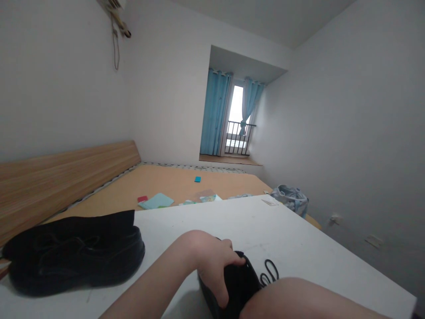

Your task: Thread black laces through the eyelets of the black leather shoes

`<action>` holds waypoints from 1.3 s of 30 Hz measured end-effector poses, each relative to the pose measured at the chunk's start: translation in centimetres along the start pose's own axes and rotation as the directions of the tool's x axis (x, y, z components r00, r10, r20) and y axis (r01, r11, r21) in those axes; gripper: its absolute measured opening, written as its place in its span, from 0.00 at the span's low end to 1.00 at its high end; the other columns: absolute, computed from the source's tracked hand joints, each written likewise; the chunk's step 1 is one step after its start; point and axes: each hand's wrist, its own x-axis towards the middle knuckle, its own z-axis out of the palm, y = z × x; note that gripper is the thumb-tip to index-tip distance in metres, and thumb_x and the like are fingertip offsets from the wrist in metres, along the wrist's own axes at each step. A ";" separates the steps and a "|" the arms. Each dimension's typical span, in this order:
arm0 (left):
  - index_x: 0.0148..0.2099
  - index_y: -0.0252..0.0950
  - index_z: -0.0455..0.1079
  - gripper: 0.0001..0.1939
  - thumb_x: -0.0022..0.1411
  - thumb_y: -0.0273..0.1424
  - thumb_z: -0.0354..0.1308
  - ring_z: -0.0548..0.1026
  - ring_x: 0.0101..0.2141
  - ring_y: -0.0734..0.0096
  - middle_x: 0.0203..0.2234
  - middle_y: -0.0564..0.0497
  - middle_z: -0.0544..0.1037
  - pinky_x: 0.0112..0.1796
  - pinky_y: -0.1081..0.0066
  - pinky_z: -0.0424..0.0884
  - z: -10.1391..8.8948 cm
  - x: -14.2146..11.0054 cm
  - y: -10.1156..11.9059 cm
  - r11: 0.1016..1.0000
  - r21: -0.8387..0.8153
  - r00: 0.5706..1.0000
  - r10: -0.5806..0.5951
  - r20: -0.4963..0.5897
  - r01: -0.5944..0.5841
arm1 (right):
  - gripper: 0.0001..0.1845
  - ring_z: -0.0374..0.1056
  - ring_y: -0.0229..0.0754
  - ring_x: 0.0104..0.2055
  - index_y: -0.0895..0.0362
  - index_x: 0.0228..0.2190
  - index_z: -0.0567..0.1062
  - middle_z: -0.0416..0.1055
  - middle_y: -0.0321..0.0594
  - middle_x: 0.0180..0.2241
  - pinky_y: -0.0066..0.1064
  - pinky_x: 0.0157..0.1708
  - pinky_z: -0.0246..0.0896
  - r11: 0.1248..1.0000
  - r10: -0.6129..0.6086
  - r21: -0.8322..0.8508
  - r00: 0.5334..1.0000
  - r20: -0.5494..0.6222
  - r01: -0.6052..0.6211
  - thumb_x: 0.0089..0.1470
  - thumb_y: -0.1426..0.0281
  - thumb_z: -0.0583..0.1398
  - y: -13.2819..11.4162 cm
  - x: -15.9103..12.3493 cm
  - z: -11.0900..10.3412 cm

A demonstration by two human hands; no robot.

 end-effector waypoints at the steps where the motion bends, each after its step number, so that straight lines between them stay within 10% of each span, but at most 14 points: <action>1: 0.64 0.42 0.54 0.44 0.43 0.41 0.61 0.70 0.47 0.49 0.55 0.41 0.64 0.42 0.61 0.70 0.0 -0.1 0.2 1.000 0.008 1.000 -0.014 -0.014 0.014 | 0.07 0.69 0.40 0.23 0.52 0.24 0.78 0.73 0.32 0.19 0.27 0.22 0.57 1.000 0.010 0.011 0.996 0.085 -0.011 0.47 0.71 0.59 -0.7 -1.1 -1.0; 7: 0.50 0.41 0.71 0.25 0.50 0.44 0.58 0.74 0.38 0.54 0.48 0.45 0.70 0.32 0.63 0.71 0.3 -1.9 3.0 0.982 0.033 0.966 -0.178 -0.187 0.187 | 0.13 0.71 0.40 0.30 0.55 0.38 0.70 0.75 0.39 0.28 0.29 0.28 0.59 0.868 0.141 0.493 0.982 -0.126 -0.061 0.56 0.65 0.49 1.0 -3.7 -4.9; 12: 0.48 0.33 0.73 0.21 0.57 0.40 0.54 0.74 0.39 0.52 0.44 0.40 0.74 0.37 0.59 0.70 0.7 -2.1 5.2 0.983 0.079 0.966 -0.147 -0.215 0.167 | 0.24 0.70 0.48 0.38 0.55 0.49 0.65 0.71 0.47 0.43 0.39 0.39 0.61 0.931 0.364 0.137 0.825 -0.433 -0.339 0.50 0.63 0.56 8.0 -2.8 -0.7; 16: 0.50 0.31 0.72 0.18 0.59 0.33 0.53 0.73 0.41 0.51 0.45 0.38 0.74 0.43 0.54 0.66 0.9 -1.1 5.6 0.983 0.110 0.984 -0.135 -0.119 0.148 | 0.36 0.59 0.54 0.55 0.56 0.54 0.61 0.59 0.52 0.55 0.39 0.51 0.54 0.927 0.346 -0.007 0.862 -0.371 -0.376 0.42 0.67 0.61 10.0 -2.1 3.3; 25: 0.47 0.38 0.74 0.18 0.56 0.27 0.50 0.76 0.36 0.50 0.39 0.38 0.78 0.36 0.54 0.66 1.7 1.8 6.6 0.967 0.055 0.968 -0.246 -0.047 0.248 | 0.05 0.65 0.46 0.38 0.55 0.30 0.69 0.69 0.43 0.36 0.35 0.37 0.57 0.946 0.237 -0.087 0.851 -0.468 -0.311 0.51 0.72 0.52 10.6 -0.3 3.8; 31: 0.44 0.37 0.76 0.17 0.55 0.29 0.52 0.76 0.33 0.52 0.34 0.39 0.79 0.30 0.60 0.67 1.7 1.5 6.3 0.981 0.004 0.978 -0.196 -0.078 0.196 | 0.14 0.64 0.42 0.33 0.55 0.29 0.64 0.70 0.40 0.30 0.34 0.34 0.57 0.922 0.172 0.383 0.835 -0.523 0.050 0.59 0.60 0.49 8.3 0.6 0.0; 39: 0.33 0.44 0.76 0.14 0.56 0.42 0.50 0.71 0.24 0.69 0.26 0.54 0.78 0.22 0.72 0.59 0.0 -2.2 3.2 0.985 -0.130 0.961 -0.141 -0.238 0.113 | 0.16 0.63 0.35 0.25 0.57 0.28 0.65 0.71 0.36 0.25 0.27 0.26 0.54 0.390 0.103 0.791 0.832 -0.546 0.471 0.57 0.58 0.55 2.9 3.5 -3.0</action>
